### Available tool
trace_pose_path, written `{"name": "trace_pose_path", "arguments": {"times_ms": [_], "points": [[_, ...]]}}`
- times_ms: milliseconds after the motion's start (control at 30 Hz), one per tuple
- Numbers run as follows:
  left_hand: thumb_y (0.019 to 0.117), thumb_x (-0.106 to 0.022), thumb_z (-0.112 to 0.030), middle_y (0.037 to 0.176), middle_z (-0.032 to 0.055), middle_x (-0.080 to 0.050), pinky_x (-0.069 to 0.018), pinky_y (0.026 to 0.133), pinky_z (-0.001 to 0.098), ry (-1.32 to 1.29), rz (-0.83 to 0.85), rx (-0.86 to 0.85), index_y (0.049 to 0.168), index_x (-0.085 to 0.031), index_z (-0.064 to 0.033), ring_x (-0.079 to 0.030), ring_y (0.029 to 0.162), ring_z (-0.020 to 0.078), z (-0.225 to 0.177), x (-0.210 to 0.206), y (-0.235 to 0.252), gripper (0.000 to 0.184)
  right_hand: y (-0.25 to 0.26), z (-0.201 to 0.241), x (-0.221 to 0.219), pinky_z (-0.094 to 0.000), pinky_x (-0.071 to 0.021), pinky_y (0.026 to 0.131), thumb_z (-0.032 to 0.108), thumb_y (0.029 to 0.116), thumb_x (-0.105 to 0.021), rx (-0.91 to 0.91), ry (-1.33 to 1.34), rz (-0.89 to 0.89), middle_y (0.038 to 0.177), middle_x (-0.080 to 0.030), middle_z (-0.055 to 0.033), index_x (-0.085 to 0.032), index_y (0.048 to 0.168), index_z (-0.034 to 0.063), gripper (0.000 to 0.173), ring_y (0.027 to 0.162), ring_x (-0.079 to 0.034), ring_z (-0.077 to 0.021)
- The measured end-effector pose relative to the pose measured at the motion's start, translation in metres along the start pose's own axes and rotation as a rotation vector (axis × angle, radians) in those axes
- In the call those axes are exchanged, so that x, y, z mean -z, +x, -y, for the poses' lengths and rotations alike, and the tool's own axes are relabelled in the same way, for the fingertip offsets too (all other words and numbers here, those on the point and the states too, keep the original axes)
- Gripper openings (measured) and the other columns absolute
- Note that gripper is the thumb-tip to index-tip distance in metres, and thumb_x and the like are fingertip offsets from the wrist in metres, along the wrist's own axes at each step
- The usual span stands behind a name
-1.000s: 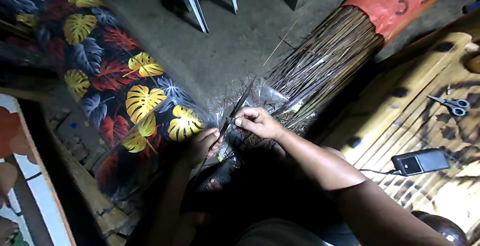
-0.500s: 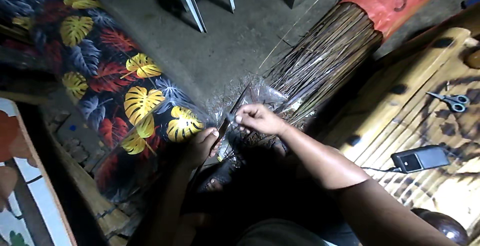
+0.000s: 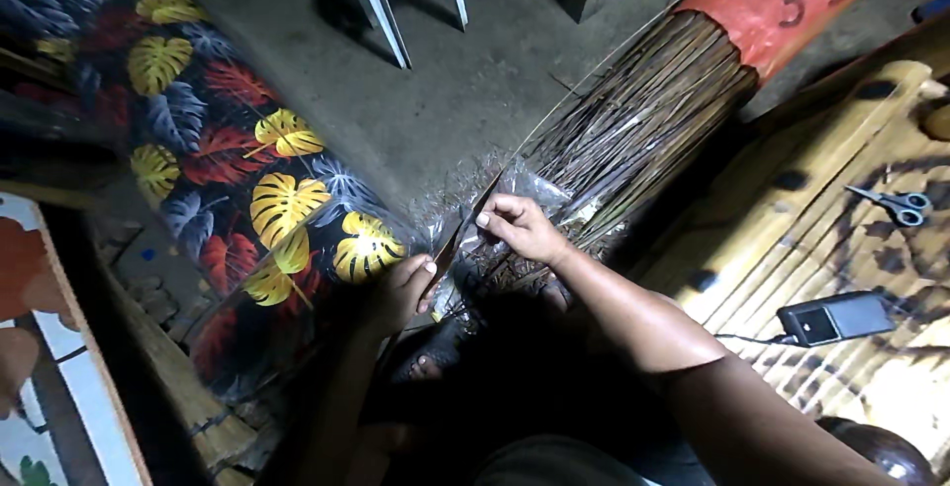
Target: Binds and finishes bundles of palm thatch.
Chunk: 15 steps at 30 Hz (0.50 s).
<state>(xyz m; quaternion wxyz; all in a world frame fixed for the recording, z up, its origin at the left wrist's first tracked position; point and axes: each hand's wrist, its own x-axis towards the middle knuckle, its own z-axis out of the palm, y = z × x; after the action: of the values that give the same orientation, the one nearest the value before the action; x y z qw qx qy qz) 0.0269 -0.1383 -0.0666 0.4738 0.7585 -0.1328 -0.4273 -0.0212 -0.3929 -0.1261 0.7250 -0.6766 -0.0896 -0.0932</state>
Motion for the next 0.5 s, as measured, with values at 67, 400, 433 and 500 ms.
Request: {"name": "trace_pose_path", "arguments": {"times_ms": [67, 400, 433, 500], "points": [[0.1077, -0.036, -0.024, 0.069, -0.0048, -0.053, -0.0447, 0.050, 0.0182, 0.013, 0.001, 0.001, 0.096, -0.059, -0.0096, -0.051, 0.054, 0.0040, 0.000, 0.001, -0.001, 0.029, 0.005, -0.002, 0.007, -0.0263, -0.0565, 0.059, 0.012, 0.1025, -0.055, 0.032, 0.016, -0.030, 0.075, -0.065, -0.0019, -0.066, 0.095, 0.0010, 0.017, 0.062, -0.062, -0.0080], [0.1074, -0.036, -0.023, 0.068, -0.0061, -0.050, -0.0399, 0.048, 0.0176, -0.027, 0.006, 0.013, 0.095, -0.058, -0.0116, -0.046, 0.052, 0.0031, 0.004, 0.004, -0.001, 0.028, 0.015, -0.003, 0.032, -0.0294, -0.0580, 0.060, 0.013, 0.1070, -0.049, 0.037, 0.224, -0.272, 0.079, -0.067, 0.0000, -0.063, 0.106, 0.0051, 0.017, 0.064, -0.064, -0.0105], [0.1074, -0.036, -0.023, 0.068, -0.0060, -0.049, -0.0397, 0.048, 0.0177, -0.026, 0.005, 0.019, 0.095, -0.058, -0.0116, -0.045, 0.052, 0.0032, 0.004, 0.004, -0.001, 0.028, 0.015, -0.002, 0.032, -0.0286, -0.0578, 0.059, 0.014, 0.1074, -0.048, 0.028, 0.231, -0.269, 0.078, -0.066, 0.0003, -0.063, 0.107, 0.0054, 0.017, 0.063, -0.064, -0.0101], [0.1075, -0.036, -0.024, 0.067, -0.0057, -0.049, -0.0393, 0.048, 0.0177, -0.035, 0.015, 0.019, 0.093, -0.058, -0.0117, -0.045, 0.051, 0.0032, 0.005, 0.002, 0.000, 0.029, 0.010, 0.002, 0.024, -0.0282, -0.0569, 0.055, 0.016, 0.1068, -0.049, -0.036, 0.219, -0.183, 0.077, -0.068, -0.0022, -0.063, 0.109, 0.0033, 0.019, 0.060, -0.063, -0.0108]]}}
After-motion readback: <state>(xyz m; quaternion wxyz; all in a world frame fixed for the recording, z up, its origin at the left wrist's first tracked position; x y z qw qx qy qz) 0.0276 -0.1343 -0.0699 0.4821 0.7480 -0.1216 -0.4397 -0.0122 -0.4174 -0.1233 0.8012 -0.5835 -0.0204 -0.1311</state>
